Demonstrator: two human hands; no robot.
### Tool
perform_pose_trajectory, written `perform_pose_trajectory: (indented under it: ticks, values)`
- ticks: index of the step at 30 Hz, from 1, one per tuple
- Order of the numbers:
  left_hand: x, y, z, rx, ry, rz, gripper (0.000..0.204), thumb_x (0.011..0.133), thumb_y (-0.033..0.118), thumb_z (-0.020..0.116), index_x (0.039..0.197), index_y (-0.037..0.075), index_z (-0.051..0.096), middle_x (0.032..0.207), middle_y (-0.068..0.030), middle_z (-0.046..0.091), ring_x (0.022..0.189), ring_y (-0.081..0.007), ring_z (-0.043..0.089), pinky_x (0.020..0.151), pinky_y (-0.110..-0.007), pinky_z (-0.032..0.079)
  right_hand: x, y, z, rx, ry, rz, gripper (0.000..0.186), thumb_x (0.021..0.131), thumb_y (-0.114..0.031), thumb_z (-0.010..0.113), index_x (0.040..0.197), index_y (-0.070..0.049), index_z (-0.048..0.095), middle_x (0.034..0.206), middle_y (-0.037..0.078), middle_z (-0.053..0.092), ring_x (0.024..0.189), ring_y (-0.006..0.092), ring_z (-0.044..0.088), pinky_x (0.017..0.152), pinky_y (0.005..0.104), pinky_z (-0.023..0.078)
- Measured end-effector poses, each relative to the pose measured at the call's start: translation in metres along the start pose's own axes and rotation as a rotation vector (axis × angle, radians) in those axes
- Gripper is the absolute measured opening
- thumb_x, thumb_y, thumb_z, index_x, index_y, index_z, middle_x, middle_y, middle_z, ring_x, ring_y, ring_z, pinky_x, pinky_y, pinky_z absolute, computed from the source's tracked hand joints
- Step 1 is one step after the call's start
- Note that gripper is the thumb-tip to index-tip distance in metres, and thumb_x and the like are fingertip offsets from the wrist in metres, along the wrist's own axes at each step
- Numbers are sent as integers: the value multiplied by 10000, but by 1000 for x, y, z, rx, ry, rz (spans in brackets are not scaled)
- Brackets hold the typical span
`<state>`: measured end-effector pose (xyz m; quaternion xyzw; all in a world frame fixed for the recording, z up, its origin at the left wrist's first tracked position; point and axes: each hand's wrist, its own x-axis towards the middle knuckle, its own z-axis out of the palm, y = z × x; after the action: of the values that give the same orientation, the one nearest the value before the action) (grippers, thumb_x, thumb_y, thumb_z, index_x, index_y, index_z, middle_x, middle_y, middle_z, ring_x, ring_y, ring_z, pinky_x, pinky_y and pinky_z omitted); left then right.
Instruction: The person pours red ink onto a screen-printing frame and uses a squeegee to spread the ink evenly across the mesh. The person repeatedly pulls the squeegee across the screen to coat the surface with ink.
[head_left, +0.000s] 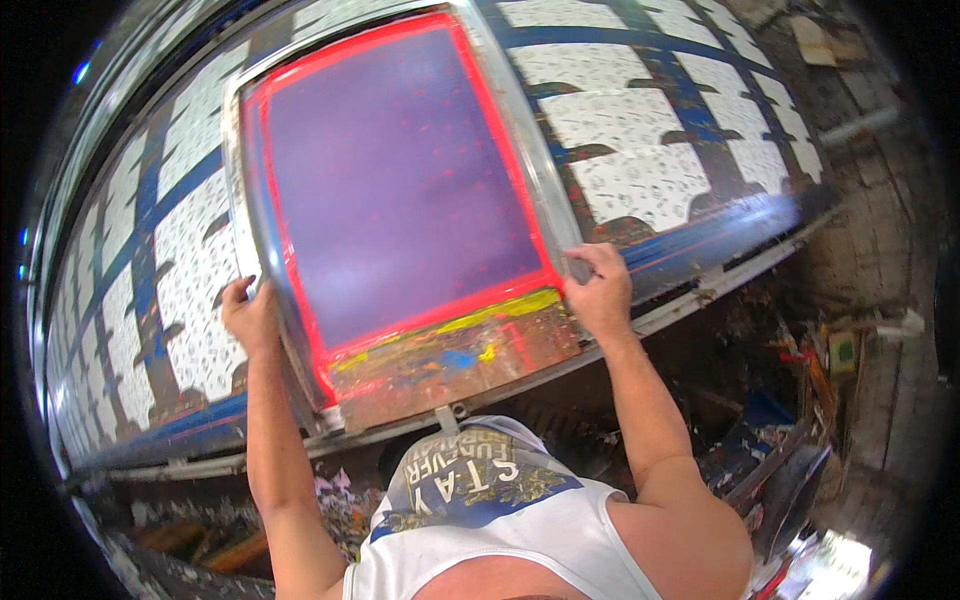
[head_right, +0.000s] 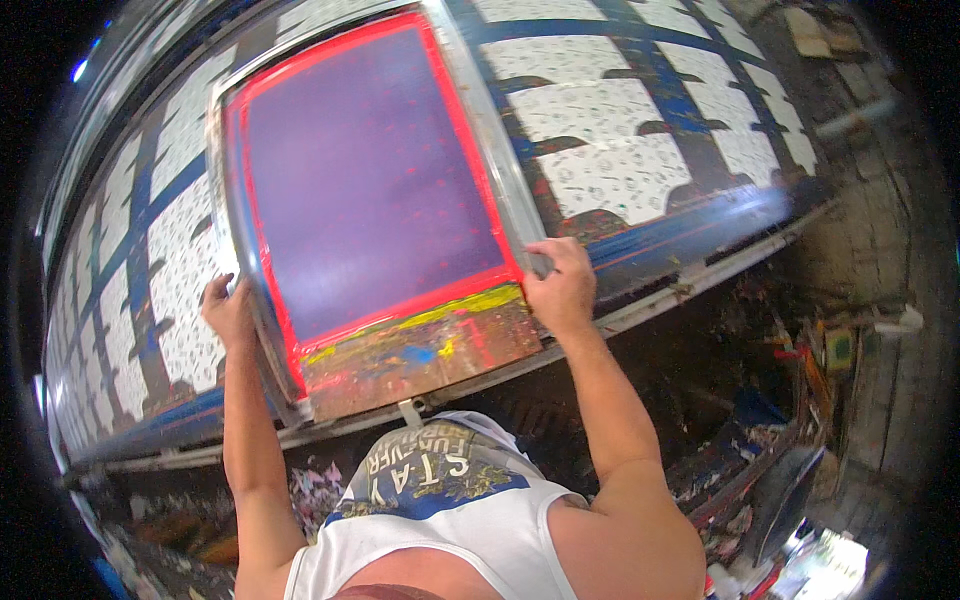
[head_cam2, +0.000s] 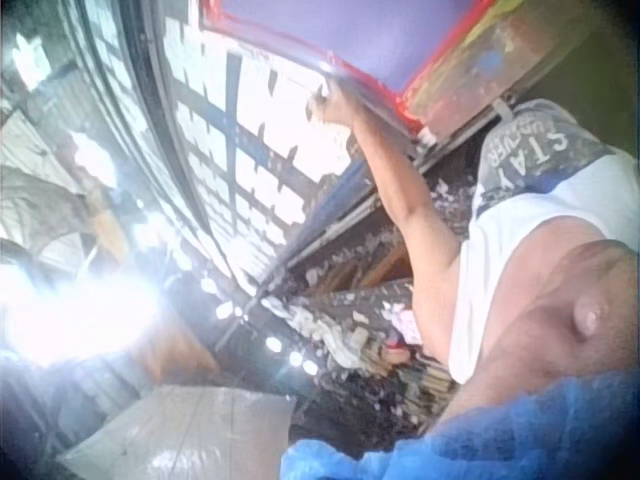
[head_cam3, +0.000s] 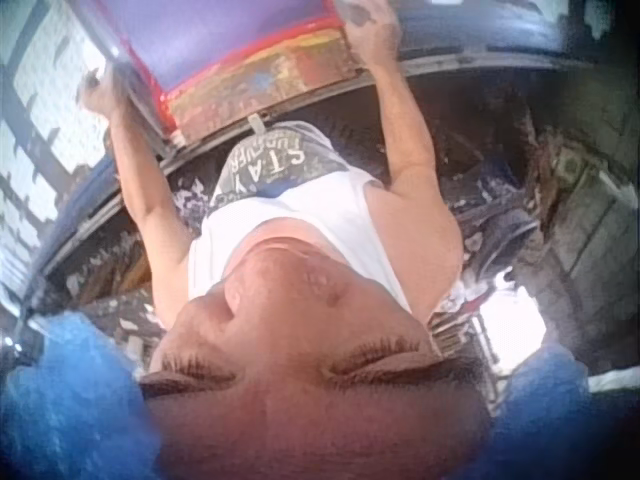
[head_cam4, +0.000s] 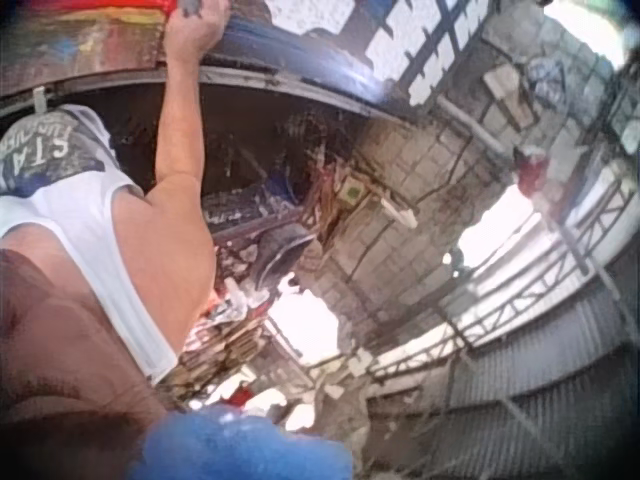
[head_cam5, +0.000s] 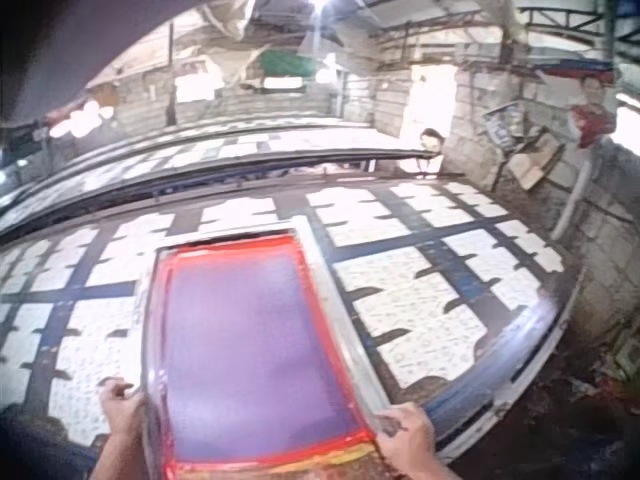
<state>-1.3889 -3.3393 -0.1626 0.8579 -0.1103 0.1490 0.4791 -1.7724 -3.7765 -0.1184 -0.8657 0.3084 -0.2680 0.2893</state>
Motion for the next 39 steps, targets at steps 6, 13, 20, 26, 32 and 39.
perform_pose_trajectory:
  ticks: [6, 13, 20, 26, 32, 39]
  values:
    - [-6, 6, 9, -43, -6, -44, 301, 806, 22, 895, 1084, -6, 782, 1008, -4, 691, 862, -97, 623, 814, -273, 533, 2, 8, -2, 31, -45, 32, 365, 763, 20, 839, 1110, -81, 792, 1140, 131, 755, 1139, 375, 723, 1009, 462, 575]
    - [-9, 5, 18, 39, -65, -84, 329, 787, 46, 885, 1107, 25, 807, 1024, -9, 673, 891, -124, 600, 836, -296, 515, -8, -10, -8, -237, -94, -168, 431, 873, -79, 815, 1302, -82, 772, 1380, 187, 722, 1302, 402, 675, 1101, 502, 537]
    - [-12, 15, 20, 257, -94, -2, 450, 805, 123, 821, 1253, 113, 858, 1012, -106, 650, 1021, -293, 640, 990, -416, 523, -77, -90, -6, -28, -583, -614, 478, 901, -220, 849, 1358, -108, 764, 1491, 150, 680, 1399, 383, 630, 1155, 543, 499]
    - [-14, 21, 24, 383, -79, 19, 415, 822, 172, 819, 1233, 151, 869, 1109, -120, 691, 1150, -348, 652, 1143, -475, 482, -84, -102, 3, -159, -432, -758, 385, 930, -209, 787, 1304, -116, 791, 1409, 99, 736, 1334, 353, 679, 1133, 518, 520]
    - [-18, 33, 23, 368, -68, -20, 398, 841, 175, 773, 1226, 139, 868, 1163, -121, 700, 1192, -367, 632, 1103, -482, 518, -69, -140, -1, -218, -384, -807, 468, 834, 12, 717, 1284, -86, 793, 1313, 107, 779, 1230, 340, 737, 1023, 494, 569]
    - [-17, 34, 22, 383, -73, 27, 378, 876, 194, 765, 1233, 123, 866, 1166, -138, 698, 1173, -361, 627, 1090, -478, 513, -40, -191, 43, -307, -580, -660, 500, 796, 48, 685, 1268, -77, 795, 1147, 137, 816, 1053, 369, 766, 922, 497, 605]
